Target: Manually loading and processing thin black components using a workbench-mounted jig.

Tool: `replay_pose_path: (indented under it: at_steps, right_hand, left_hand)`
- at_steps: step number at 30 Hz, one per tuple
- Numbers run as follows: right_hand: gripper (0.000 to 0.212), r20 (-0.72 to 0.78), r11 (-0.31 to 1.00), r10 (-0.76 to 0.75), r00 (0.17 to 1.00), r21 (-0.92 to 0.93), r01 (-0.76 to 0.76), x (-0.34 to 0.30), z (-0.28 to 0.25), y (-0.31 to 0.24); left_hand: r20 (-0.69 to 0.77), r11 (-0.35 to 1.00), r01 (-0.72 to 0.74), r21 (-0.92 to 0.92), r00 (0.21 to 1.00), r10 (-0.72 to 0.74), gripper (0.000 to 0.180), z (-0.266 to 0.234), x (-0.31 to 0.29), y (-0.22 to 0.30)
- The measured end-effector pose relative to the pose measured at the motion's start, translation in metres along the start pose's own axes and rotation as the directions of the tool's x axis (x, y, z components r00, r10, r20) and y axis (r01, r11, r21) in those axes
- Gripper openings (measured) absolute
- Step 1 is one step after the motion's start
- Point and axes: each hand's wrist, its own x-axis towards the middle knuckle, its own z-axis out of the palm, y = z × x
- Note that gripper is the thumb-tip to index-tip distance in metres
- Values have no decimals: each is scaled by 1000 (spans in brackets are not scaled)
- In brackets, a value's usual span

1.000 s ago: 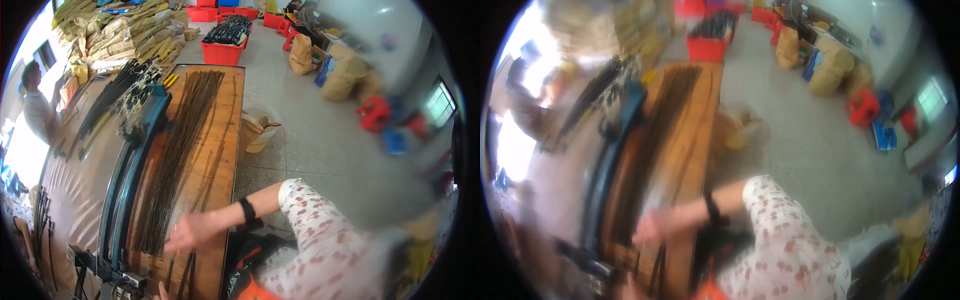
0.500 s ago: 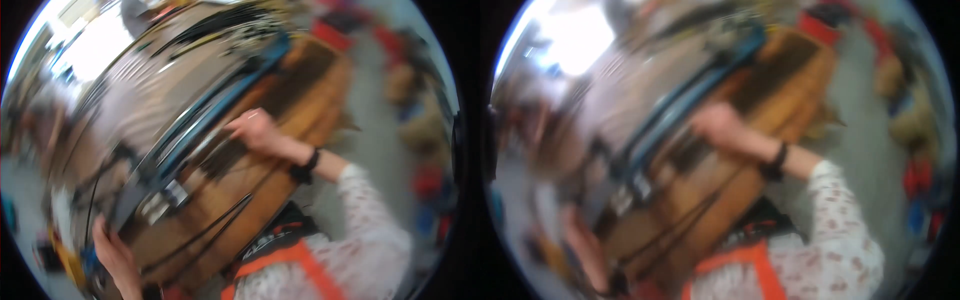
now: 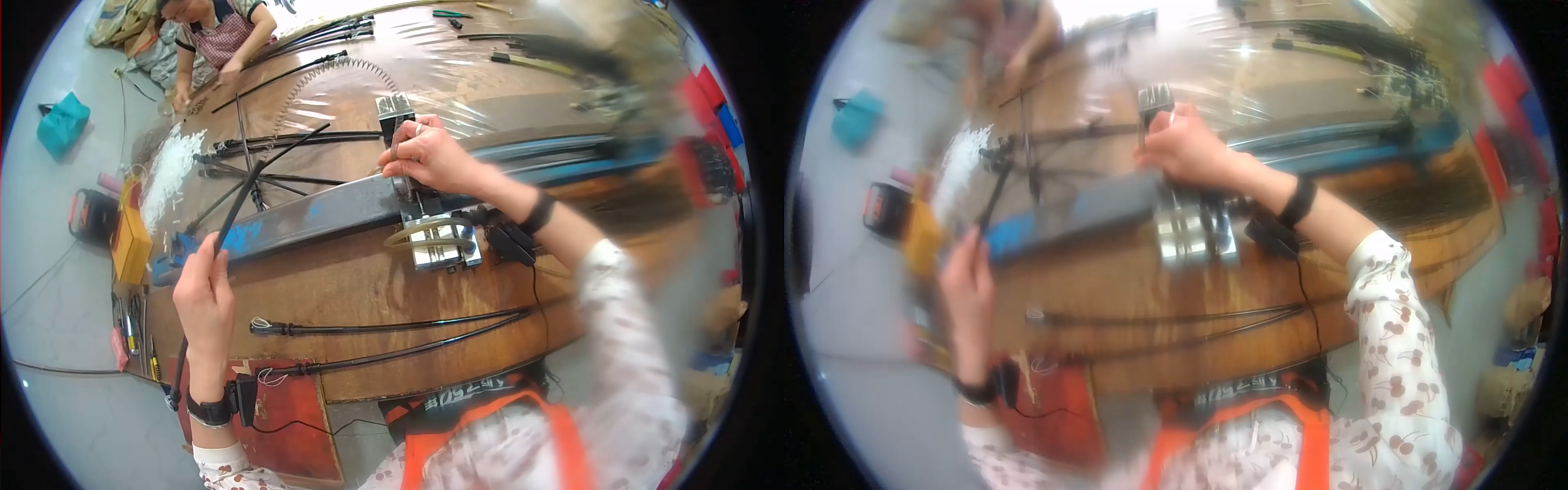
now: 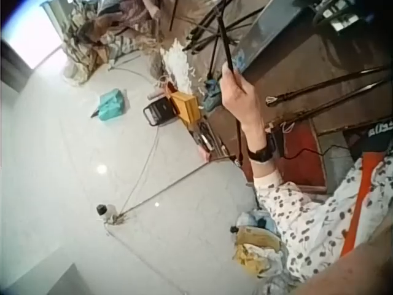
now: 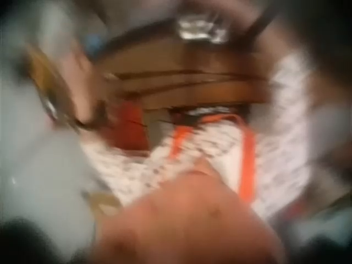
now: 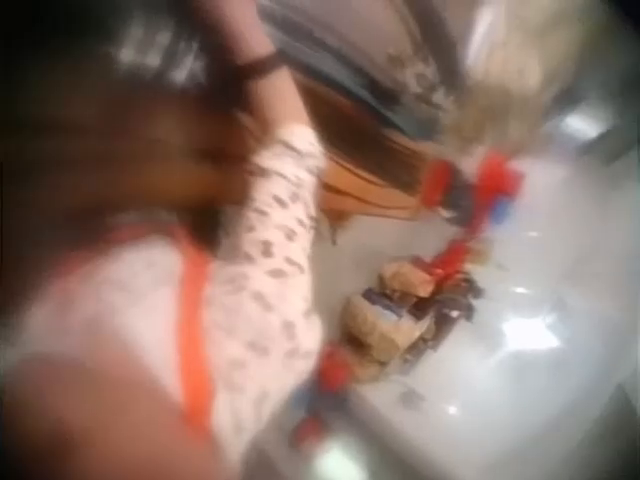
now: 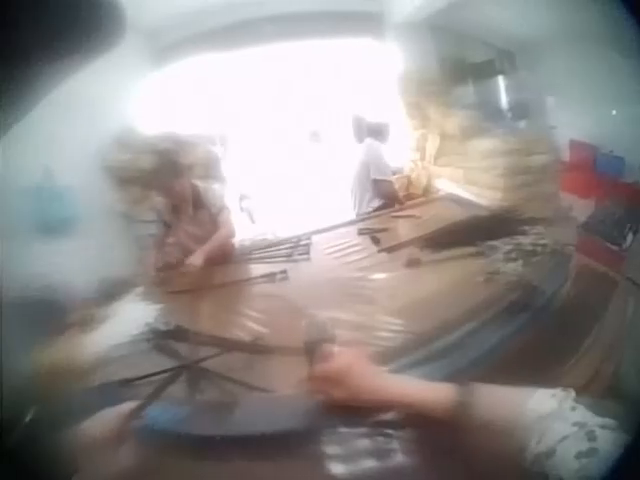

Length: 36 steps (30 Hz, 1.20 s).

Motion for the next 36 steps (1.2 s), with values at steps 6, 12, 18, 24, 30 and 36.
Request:
replay_pose_path:
  at_steps: [6, 12, 18, 24, 30, 36]
  right_hand:
    - [17, 142, 965, -117, 983, -217, 146, 11, -5, -18]
    - [20, -89, 795, -42, 995, -606, -21, -108, -100, 47]
    - [8, -113, 677, 105, 988, -719, -154, -200, -214, 105]
    - [6, -108, 714, 224, 969, -658, -239, -214, -207, 110]
    - [8, -223, 751, 212, 952, -586, -305, -230, -195, 131]
    - [17, -143, 677, 182, 973, -699, -230, -213, -201, 84]
  left_hand:
    - [-11, 999, -5, -49, 1000, 5, 26, 23, 10, -7]
    - [55, 996, -79, 36, 996, 77, 25, 50, 15, -25]
    - [19, 894, -410, -183, 907, 420, 7, 161, 78, 63]
    - [39, 890, -422, -171, 900, 434, 11, 194, 75, 67]
    - [18, 865, -322, -384, 935, 356, 14, 196, 70, 66]
    - [-2, 877, -287, -386, 951, 310, 11, 190, 62, 58]
